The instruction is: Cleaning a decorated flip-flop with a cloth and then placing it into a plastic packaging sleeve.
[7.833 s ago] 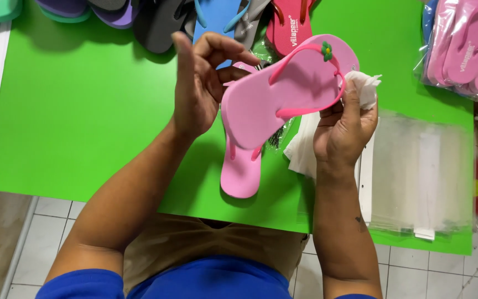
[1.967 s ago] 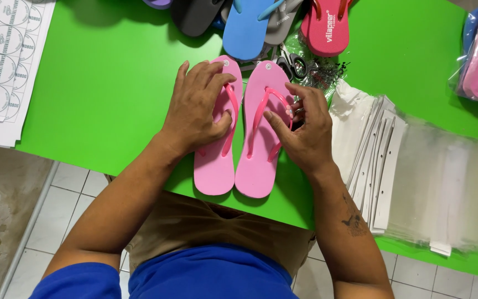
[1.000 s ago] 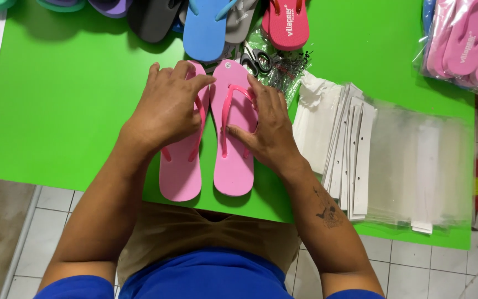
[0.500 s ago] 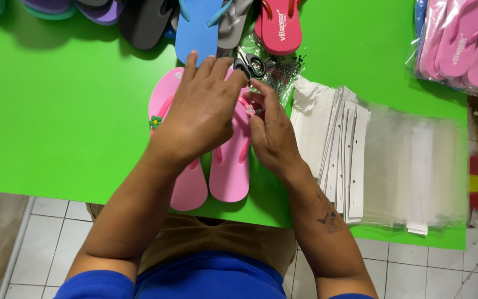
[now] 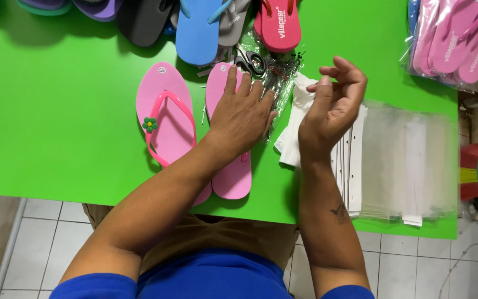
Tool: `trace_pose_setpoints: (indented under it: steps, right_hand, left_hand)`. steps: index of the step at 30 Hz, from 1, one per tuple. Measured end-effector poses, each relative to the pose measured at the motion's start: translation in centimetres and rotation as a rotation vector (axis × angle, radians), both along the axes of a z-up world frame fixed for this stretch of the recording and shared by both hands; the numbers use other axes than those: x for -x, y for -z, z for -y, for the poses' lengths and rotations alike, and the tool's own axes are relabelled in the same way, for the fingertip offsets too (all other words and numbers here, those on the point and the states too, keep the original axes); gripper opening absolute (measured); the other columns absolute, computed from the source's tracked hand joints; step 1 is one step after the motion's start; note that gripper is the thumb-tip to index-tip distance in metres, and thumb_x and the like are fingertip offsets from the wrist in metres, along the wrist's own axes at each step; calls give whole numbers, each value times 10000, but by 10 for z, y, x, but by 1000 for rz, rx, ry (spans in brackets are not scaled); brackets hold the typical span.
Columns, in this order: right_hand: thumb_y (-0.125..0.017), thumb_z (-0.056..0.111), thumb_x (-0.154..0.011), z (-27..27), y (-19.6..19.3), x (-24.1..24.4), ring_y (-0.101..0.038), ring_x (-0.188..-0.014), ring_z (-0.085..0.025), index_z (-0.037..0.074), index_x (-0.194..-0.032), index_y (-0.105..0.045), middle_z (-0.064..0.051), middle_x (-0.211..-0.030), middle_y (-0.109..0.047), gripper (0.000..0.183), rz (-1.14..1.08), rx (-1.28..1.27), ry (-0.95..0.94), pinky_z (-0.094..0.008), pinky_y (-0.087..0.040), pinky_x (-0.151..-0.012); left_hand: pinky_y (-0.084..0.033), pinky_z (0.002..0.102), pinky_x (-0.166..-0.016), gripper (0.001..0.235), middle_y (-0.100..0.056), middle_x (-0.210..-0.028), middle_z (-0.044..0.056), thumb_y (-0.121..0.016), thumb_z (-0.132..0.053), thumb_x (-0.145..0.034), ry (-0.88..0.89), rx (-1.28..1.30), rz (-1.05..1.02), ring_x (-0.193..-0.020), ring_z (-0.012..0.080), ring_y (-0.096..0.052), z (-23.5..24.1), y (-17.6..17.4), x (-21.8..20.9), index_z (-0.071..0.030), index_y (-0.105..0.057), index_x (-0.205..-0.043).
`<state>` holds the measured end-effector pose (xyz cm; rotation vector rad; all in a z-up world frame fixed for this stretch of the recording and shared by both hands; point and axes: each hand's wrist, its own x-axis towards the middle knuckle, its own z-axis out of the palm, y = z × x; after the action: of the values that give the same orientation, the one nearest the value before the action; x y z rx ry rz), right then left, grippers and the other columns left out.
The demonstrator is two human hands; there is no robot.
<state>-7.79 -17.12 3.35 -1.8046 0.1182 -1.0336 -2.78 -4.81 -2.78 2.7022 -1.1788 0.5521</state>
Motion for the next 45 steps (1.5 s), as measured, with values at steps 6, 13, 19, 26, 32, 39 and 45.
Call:
trace_pose_setpoints:
  steps: [6,13,19,26,32,39,45]
  right_hand:
    - [-546,32,-1066,45,-28,-16,-643,-954,-183,-1,-1154,-587,-122,-1052,-618,103,-157,30,-102,-268,-600,-703]
    - [-632,36,-1014,104,22,-87,-691,-834,-137,60,-1026,-665,-64,-946,-703,43,-540,219,-137,-238,-650,-663]
    - [-651,167,-1020,124,71,-111,-664,-783,-108,127,-1060,-741,0,-911,-740,106,-758,210,-117,-286,-567,-666]
    - [-698,267,-1022,110,57,-96,-610,-754,-63,121,-1025,-775,41,-850,-721,165,-767,95,-129,-264,-519,-669]
    - [-762,190,-956,115,72,-94,-606,-735,-10,156,-1064,-796,12,-802,-704,118,-645,101,-208,-199,-526,-672]
    - [-846,170,-905,103,63,-87,-550,-651,21,136,-992,-806,20,-745,-695,102,-561,-85,-178,-158,-454,-588]
    - [-872,161,-945,124,86,-94,-536,-578,-33,47,-992,-774,-15,-691,-642,158,-370,-224,-185,-172,-443,-552]
  left_hand:
    - [-267,662,-1150,425,-700,-1111,174,-494,-474,-1027,14,-43,-50,-1231,446,-568,0,5,-1,-146,-672,-1230]
    - [-253,660,-1161,432,-706,-1118,211,-508,-477,-1020,27,-32,-41,-1229,472,-578,1,7,-2,-196,-678,-1301]
    - [-237,663,-1171,484,-691,-1212,209,-465,-499,-1027,11,-85,-68,-1276,469,-553,1,6,-1,-204,-642,-1367]
    - [-264,656,-1167,460,-696,-1173,225,-514,-501,-1004,8,-56,-40,-1257,474,-561,1,7,-1,-195,-677,-1305]
    - [-107,661,-1207,430,-655,-1269,259,-520,-407,-1019,16,-42,-282,-1369,472,-473,1,-10,2,-150,-682,-1324]
    - [-91,669,-1205,417,-648,-1268,273,-520,-388,-1022,27,-30,-297,-1374,486,-467,1,-12,2,-159,-674,-1334]
    - [-95,664,-1205,412,-647,-1280,270,-534,-402,-1019,27,-39,-285,-1380,482,-465,1,-10,2,-170,-683,-1325]
